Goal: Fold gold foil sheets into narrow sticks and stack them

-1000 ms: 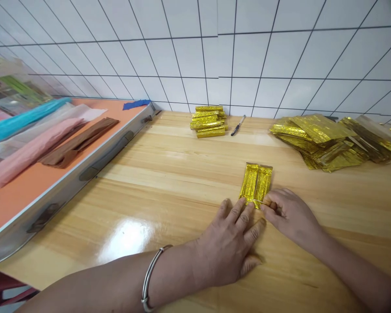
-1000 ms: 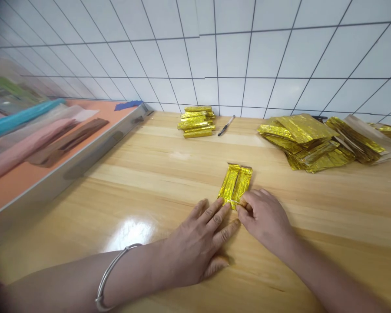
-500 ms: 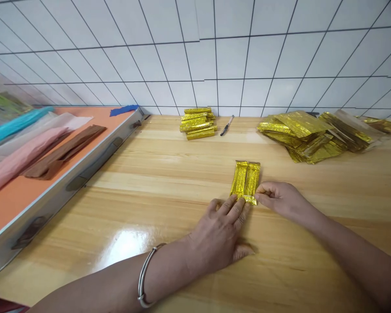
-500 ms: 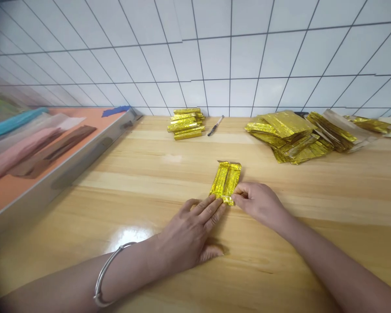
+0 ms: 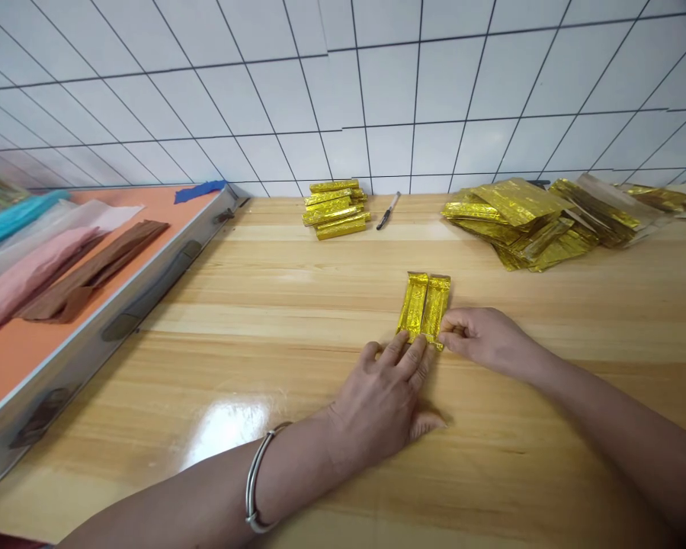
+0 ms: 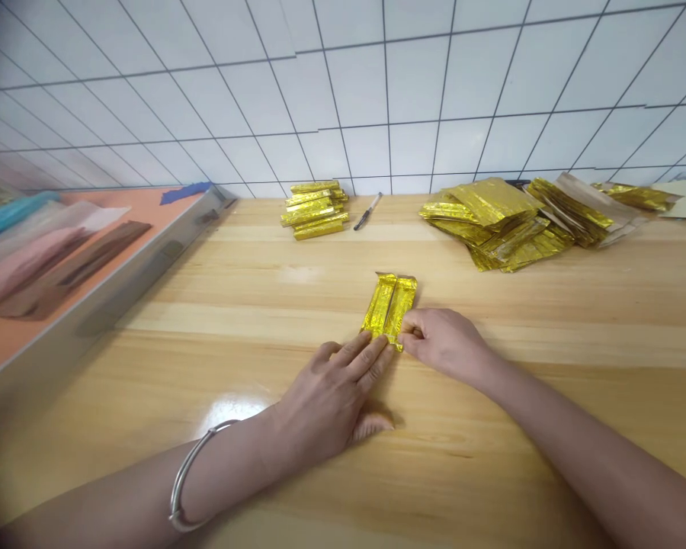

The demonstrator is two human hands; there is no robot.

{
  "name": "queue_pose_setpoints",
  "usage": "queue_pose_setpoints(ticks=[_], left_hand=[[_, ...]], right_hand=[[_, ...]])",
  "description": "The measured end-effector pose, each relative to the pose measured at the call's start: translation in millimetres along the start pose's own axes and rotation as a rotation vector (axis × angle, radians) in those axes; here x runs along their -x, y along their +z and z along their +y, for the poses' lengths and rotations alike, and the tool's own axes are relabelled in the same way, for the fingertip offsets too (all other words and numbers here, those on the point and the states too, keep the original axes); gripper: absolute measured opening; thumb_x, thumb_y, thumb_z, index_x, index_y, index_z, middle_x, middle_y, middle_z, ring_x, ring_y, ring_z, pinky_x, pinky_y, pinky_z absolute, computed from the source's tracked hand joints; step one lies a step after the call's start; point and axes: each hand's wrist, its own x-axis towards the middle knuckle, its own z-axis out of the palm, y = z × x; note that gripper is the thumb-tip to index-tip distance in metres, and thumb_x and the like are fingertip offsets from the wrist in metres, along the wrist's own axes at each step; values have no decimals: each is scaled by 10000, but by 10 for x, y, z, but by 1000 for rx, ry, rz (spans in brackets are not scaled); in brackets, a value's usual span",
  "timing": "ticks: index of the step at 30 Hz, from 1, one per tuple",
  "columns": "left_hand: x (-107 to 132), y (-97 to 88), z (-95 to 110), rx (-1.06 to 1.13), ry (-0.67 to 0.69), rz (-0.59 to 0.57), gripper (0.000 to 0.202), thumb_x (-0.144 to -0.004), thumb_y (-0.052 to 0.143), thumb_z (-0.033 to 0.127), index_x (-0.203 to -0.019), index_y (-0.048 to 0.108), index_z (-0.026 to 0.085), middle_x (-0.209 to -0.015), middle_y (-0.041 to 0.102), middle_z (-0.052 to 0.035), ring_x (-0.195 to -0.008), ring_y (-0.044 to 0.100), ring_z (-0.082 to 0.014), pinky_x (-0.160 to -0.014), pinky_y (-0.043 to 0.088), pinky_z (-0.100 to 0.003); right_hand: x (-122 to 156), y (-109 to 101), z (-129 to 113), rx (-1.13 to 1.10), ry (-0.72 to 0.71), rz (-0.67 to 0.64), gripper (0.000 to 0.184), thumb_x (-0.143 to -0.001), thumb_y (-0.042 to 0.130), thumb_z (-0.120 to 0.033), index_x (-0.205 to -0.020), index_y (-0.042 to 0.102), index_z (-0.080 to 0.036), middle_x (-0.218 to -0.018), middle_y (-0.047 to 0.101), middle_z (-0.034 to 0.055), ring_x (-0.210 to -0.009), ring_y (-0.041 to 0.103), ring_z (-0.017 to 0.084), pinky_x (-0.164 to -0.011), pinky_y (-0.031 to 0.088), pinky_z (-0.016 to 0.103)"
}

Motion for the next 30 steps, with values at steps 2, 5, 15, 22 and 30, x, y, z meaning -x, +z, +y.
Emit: queue_pose_setpoints(ticks=[2,5,15,22,30], left_hand=[[-22,-16,18,0,-13,4,739,-845,261,664,-1376,329,155,-1387,399,-121,-1245,355,-304,-901,362,-399],[-57,-39,31,6,-28,0,711,-851,263,654,-1353,362,161,-1347,440,-115,-1198,396,-294,-870,382,-397],[-88,-33,25,23,-19,2,700,-843,271,662,-1313,399,159,-1268,485,-126,-1122,431,-291,-858,392,-403],[-83,-24,17,9,0,12,688,-845,282,654,-1308,402,160,-1256,477,-135,-1115,423,-300,-836,400,-412],[-78,-19,13,9,10,20,677,-850,292,642,-1261,455,129,-1238,499,-145,-1104,444,-301,-826,411,-422]], right_hand=[[-4,-3,3,2,-3,-9,198,-795,488,-345,-666,536,-204,-592,528,-28,-557,480,121,-492,275,222],[-1,-12,3,11,-3,-25,172,-790,494,-340,-700,557,-207,-595,542,-29,-549,482,120,-492,274,224],[-3,-30,-43,49,9,-3,157,-777,509,-326,-698,575,-207,-599,564,-32,-540,477,112,-484,260,227],[50,-39,-4,-22,-19,92,103,-766,517,-255,-806,595,-203,-627,577,-36,-554,500,114,-510,329,221],[387,69,-203,245,-341,221,330,-808,445,-103,-1078,624,-164,-990,649,95,-946,540,218,-818,445,363]])
